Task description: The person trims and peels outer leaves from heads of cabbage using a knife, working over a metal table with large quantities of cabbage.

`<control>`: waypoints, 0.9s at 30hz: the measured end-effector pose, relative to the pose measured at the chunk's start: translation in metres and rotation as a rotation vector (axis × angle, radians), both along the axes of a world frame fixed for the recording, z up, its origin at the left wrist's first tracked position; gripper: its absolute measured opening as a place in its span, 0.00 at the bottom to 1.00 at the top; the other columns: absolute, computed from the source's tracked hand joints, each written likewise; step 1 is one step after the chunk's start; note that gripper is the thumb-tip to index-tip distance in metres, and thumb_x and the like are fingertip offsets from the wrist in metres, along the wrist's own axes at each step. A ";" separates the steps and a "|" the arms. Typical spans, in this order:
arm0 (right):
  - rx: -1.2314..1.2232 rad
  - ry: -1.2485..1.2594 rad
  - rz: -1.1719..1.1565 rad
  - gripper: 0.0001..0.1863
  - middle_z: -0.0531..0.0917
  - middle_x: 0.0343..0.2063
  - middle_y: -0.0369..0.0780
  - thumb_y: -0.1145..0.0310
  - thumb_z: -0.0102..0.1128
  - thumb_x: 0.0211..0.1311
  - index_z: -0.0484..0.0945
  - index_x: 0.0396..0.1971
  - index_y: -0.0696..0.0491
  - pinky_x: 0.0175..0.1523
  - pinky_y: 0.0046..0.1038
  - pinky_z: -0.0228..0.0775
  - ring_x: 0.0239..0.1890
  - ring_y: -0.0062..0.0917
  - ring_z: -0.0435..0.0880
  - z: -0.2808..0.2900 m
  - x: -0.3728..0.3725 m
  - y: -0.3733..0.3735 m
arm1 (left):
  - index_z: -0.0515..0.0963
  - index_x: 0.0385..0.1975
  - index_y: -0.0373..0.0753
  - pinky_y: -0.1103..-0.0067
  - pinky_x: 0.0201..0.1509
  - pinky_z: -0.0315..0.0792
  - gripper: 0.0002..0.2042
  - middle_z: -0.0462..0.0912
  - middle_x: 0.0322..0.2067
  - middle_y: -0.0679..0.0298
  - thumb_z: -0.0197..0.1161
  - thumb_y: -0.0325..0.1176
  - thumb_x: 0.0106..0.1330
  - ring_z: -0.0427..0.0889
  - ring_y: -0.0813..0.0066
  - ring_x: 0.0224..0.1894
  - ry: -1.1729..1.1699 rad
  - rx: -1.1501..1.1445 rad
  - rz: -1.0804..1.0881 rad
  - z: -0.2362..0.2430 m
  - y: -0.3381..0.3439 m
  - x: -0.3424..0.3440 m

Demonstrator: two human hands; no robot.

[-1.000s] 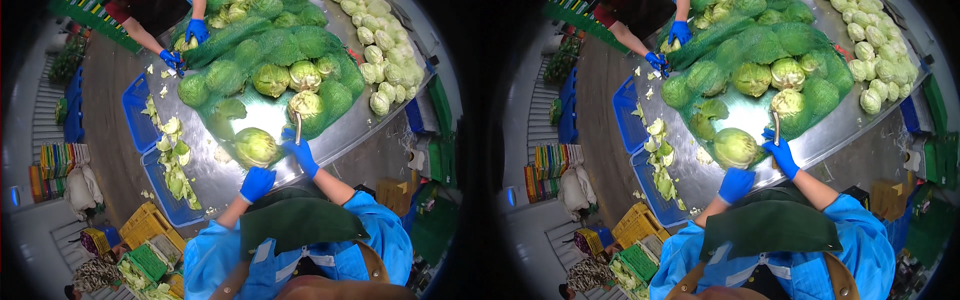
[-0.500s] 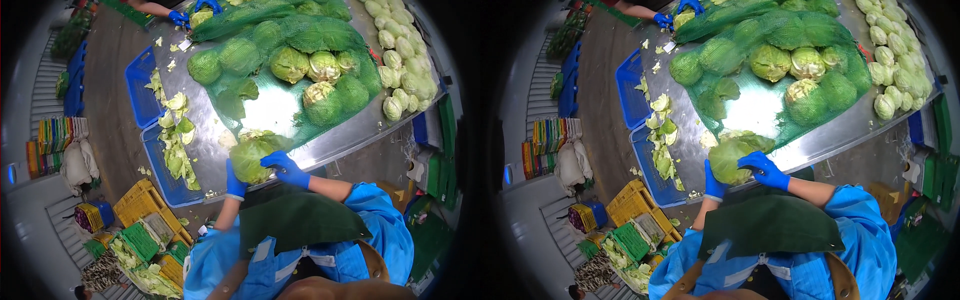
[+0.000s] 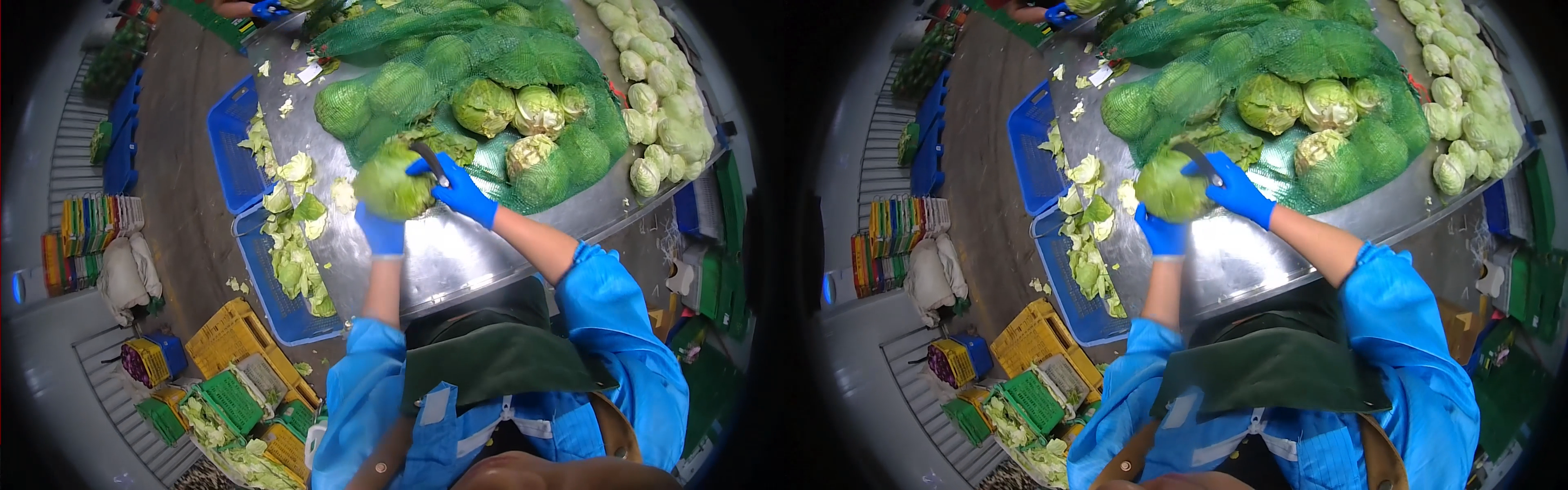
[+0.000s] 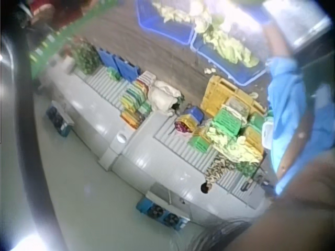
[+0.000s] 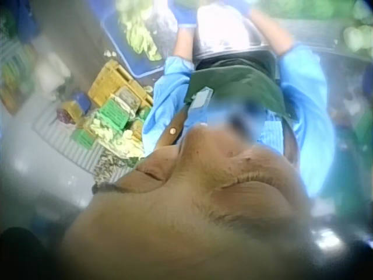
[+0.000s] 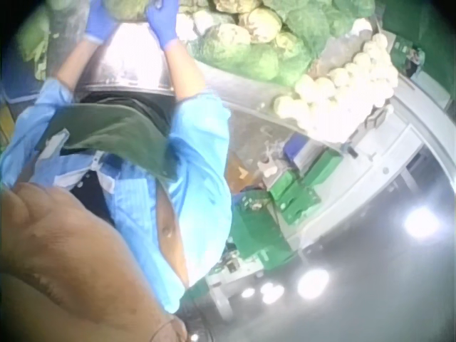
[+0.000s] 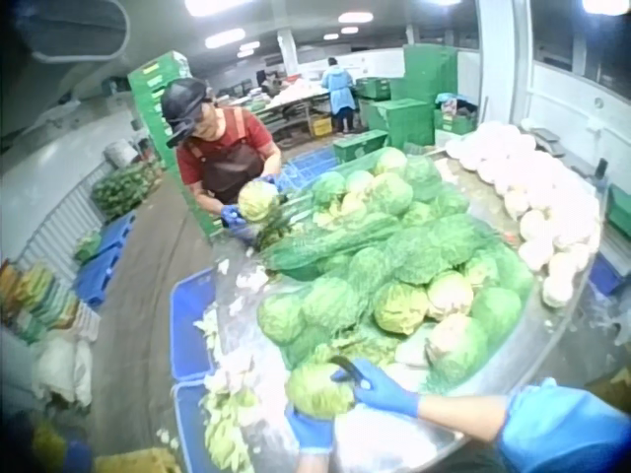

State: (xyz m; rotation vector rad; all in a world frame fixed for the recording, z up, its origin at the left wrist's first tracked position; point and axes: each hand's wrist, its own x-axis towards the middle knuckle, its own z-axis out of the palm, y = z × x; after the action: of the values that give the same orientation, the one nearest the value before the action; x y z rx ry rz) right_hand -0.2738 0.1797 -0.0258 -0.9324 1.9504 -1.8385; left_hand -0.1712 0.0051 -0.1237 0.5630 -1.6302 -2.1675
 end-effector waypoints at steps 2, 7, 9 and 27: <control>0.018 -0.210 0.085 0.27 0.80 0.51 0.42 0.72 0.53 0.53 0.72 0.57 0.56 0.63 0.33 0.65 0.57 0.32 0.78 -0.016 0.023 0.037 | 0.65 0.64 0.37 0.67 0.66 0.65 0.28 0.68 0.63 0.56 0.56 0.39 0.64 0.68 0.64 0.64 0.047 0.270 -0.037 0.016 0.000 0.037; -0.097 -0.595 0.085 0.20 0.85 0.44 0.42 0.77 0.54 0.61 0.75 0.55 0.57 0.54 0.29 0.73 0.47 0.27 0.83 -0.034 0.089 0.058 | 0.60 0.67 0.32 0.67 0.68 0.63 0.40 0.61 0.67 0.50 0.73 0.36 0.56 0.64 0.62 0.67 -0.137 0.078 -0.037 0.065 -0.008 0.097; 0.041 -0.688 -0.010 0.19 0.85 0.41 0.41 0.74 0.56 0.62 0.75 0.54 0.56 0.49 0.28 0.74 0.43 0.25 0.84 -0.032 0.089 0.061 | 0.57 0.69 0.35 0.63 0.71 0.58 0.51 0.57 0.68 0.45 0.79 0.48 0.46 0.60 0.53 0.69 -0.261 -0.881 -0.327 0.080 0.006 0.099; 0.639 0.106 0.004 0.22 0.83 0.32 0.50 0.66 0.54 0.63 0.69 0.58 0.52 0.29 0.44 0.75 0.24 0.44 0.82 -0.035 0.122 0.079 | 0.54 0.69 0.36 0.63 0.70 0.59 0.55 0.59 0.65 0.41 0.80 0.49 0.42 0.61 0.44 0.68 -0.560 -0.901 -0.235 0.111 0.050 0.072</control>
State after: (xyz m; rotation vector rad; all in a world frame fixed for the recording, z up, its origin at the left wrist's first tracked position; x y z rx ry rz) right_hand -0.1516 0.2588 -0.0609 -0.8203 2.3682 -1.0460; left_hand -0.0995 0.0549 -0.0128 0.7272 -2.8086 -1.1845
